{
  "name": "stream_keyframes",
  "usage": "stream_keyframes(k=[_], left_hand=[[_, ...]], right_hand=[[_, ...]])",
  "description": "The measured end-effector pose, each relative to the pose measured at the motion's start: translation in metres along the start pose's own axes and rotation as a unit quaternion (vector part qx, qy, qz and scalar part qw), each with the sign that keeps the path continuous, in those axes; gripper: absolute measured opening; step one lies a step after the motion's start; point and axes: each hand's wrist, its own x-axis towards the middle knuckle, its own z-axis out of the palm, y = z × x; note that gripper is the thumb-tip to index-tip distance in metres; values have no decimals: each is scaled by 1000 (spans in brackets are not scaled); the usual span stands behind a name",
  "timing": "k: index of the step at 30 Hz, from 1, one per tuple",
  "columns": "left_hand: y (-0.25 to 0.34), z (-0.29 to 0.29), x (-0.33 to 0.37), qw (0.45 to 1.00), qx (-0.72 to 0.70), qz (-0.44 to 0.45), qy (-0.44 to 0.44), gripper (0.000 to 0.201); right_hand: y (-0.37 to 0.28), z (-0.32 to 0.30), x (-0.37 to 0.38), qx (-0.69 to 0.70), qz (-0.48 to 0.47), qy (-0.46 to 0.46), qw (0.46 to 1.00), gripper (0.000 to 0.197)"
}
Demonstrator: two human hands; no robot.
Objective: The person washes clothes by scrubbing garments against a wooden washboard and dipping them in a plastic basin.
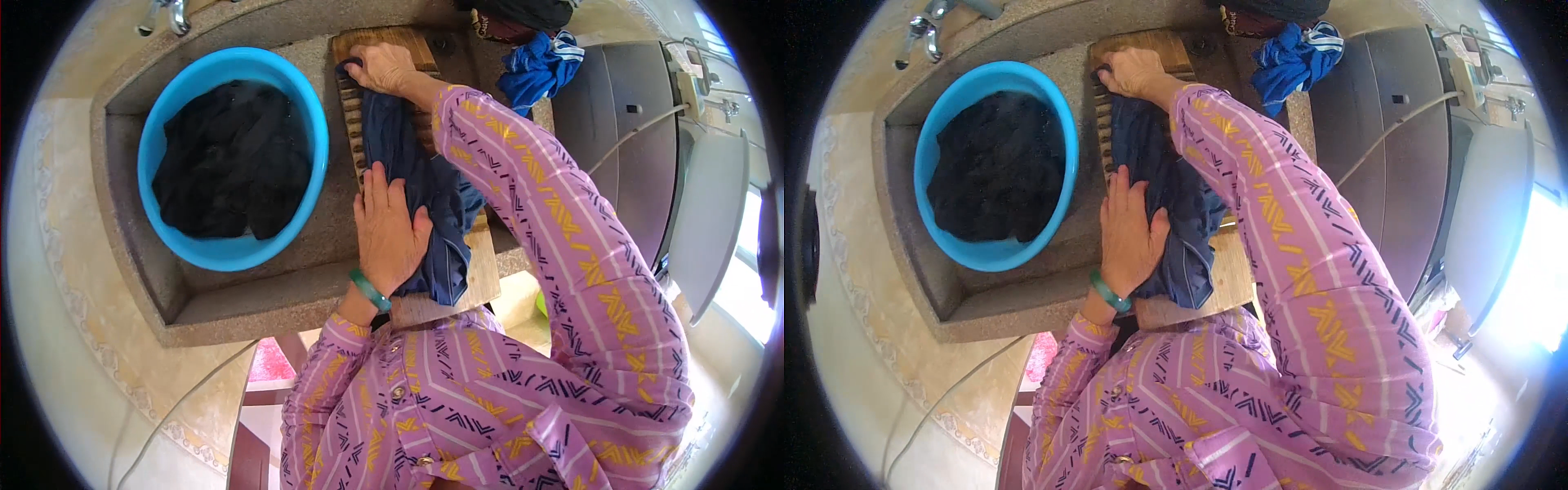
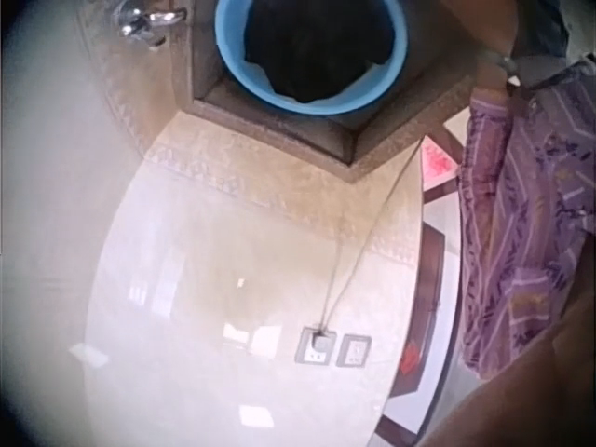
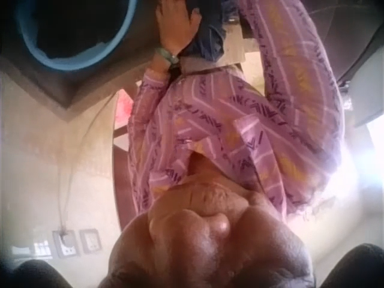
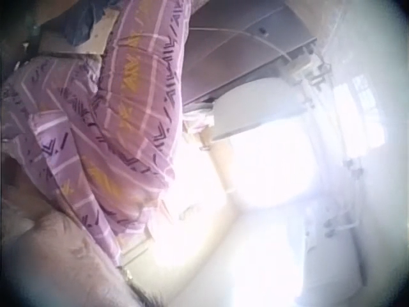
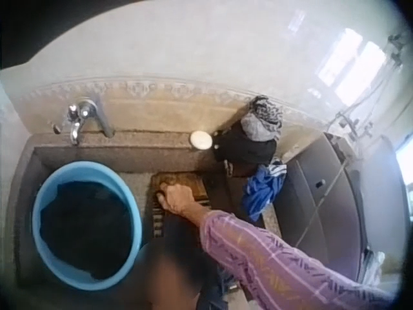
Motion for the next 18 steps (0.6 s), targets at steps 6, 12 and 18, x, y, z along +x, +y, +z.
stream_keyframes(k=[6,12,18], left_hand=[[-9,0,-4,999,24,-24,-14,49],[0,1,6,1000,26,-3,13,52],[-5,-1,6,999,38,14,32,51]], right_hand=[[-42,-25,-109,87,-220,-11,971,27],[-8,12,-25,61,-99,147,982,26],[27,9,25,62,107,-18,992,70]])
